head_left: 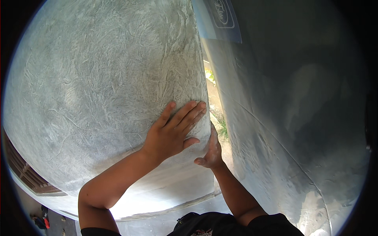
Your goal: Using hands and a small tool to smooth or finish a textured wall surface.
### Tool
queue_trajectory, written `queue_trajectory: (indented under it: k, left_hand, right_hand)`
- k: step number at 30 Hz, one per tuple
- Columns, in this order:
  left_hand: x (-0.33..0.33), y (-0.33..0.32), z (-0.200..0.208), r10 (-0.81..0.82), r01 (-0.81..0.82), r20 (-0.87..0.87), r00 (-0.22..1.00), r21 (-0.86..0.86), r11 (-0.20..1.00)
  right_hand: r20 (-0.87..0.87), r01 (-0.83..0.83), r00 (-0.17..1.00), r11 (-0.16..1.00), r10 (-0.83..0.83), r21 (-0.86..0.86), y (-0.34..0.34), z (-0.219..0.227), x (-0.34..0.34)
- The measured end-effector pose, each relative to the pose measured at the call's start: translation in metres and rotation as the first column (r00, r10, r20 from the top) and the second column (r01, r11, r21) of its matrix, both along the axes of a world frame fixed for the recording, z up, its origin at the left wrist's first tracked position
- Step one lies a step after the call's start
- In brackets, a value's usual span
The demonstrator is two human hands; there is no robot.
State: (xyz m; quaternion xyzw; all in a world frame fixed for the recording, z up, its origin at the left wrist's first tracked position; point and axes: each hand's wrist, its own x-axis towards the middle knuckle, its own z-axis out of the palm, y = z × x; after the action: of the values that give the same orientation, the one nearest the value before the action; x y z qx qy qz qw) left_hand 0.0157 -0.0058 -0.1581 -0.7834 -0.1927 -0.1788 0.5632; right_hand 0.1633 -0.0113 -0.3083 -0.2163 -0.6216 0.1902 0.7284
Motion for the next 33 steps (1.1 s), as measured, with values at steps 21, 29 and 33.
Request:
queue_trajectory:
  k: [21,29,33]
  left_hand:
    - [0.017,-0.008,0.023,0.094,-0.07,0.227,0.969,-0.111,0.991]
    - [0.014,-0.003,0.034,0.053,-0.036,0.175,0.983,-0.099,0.994]
    - [0.017,-0.004,0.008,0.043,-0.005,0.232,0.972,-0.158,0.987]
  right_hand:
    - [-0.026,0.049,0.998,0.999,-0.049,-0.003,0.005,-0.019,0.005]
    - [-0.02,0.01,1.0,0.999,-0.011,-0.049,0.006,-0.007,0.001]
    - [0.079,0.115,0.99,0.993,-0.113,-0.025,0.005,-0.012,0.006]
